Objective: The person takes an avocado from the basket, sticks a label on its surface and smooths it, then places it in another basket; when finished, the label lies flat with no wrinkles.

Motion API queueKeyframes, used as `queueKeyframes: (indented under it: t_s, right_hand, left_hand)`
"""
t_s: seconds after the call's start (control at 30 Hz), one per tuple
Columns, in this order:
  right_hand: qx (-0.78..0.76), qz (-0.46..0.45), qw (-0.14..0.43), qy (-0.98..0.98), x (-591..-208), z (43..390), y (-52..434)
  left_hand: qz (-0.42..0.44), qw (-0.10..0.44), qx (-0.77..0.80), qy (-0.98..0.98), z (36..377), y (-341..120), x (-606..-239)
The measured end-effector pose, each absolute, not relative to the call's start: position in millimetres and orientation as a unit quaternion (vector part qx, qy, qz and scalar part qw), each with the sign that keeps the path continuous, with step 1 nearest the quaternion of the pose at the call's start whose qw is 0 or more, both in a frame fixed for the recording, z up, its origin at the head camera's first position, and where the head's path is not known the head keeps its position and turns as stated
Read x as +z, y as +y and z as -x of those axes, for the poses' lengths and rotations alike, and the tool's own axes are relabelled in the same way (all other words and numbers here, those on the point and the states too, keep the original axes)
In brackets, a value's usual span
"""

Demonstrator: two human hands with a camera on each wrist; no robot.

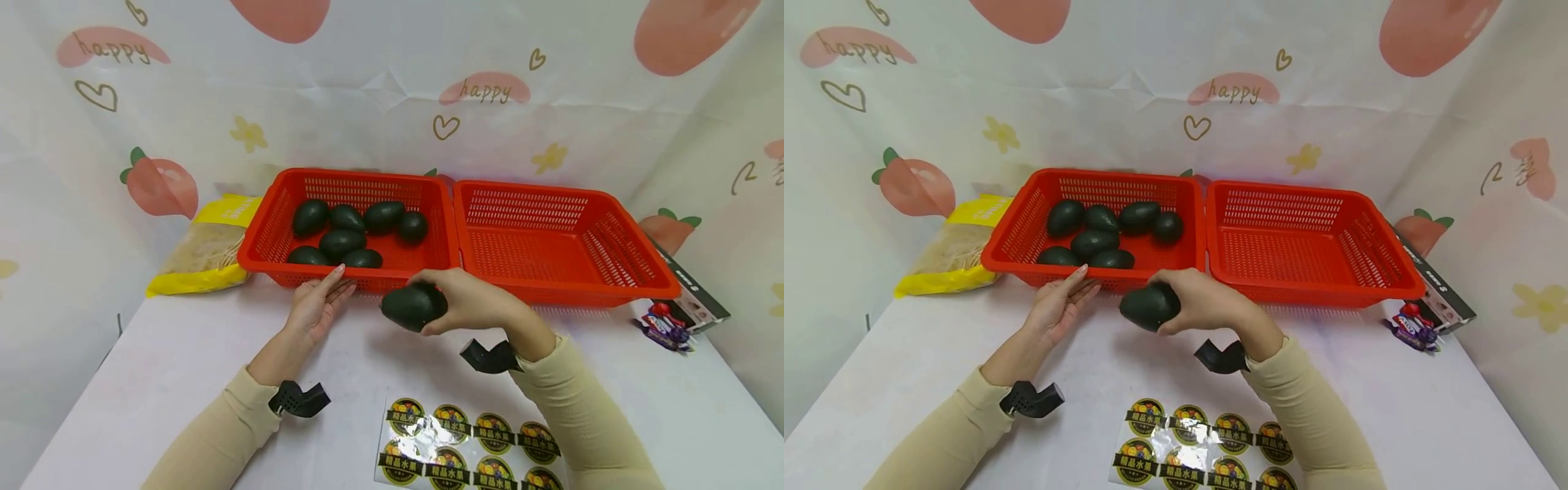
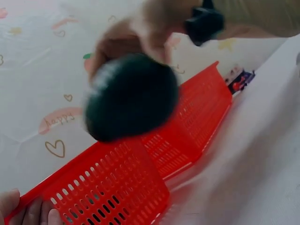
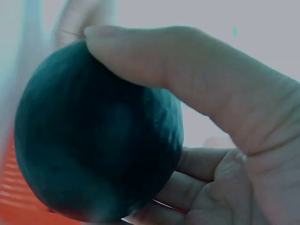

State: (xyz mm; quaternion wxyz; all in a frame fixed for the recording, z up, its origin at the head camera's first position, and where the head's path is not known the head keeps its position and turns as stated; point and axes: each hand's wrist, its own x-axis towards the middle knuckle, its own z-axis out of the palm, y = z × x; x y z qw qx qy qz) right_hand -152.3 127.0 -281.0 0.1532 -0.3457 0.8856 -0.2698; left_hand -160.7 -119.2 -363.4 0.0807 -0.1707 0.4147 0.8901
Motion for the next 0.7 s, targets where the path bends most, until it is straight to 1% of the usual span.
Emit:
queueKeyframes:
  t_s: [0.07,0.17,0.27,0.37,0.43,0.53,0.6,0.67,0.7]
  right_hand:
    - [-0.264,0.342,0.165,0.887,-296,150,129]
    - [-0.246,0.334,0.164,0.895,-320,153,129]
    - [-0.231,0.331,0.148,0.903,-341,159,128]
    - [-0.229,0.333,0.13,0.905,-354,164,128]
    - [-0.23,0.335,0.121,0.906,-358,165,128]
    - [-0.228,0.34,0.107,0.906,-357,162,129]
    - [-0.22,0.348,0.093,0.907,-352,156,131]
    - [-0.216,0.354,0.077,0.907,-345,145,131]
    - [-0.215,0.358,0.067,0.906,-341,137,131]
  left_hand:
    - [0.169,0.078,0.886,0.425,161,-119,-364]
    - [0.16,0.075,0.876,0.449,160,-118,-364]
    - [0.153,0.083,0.86,0.48,156,-118,-367]
    - [0.12,0.106,0.827,0.539,142,-115,-372]
    - [0.04,0.124,0.779,0.613,128,-111,-376]
    - [-0.141,0.141,0.611,0.766,102,-102,-381]
    - [-0.276,0.127,0.44,0.845,86,-96,-383]
    - [-0.365,0.108,0.287,0.879,71,-92,-385]
    - [-0.394,0.102,0.23,0.884,65,-91,-386]
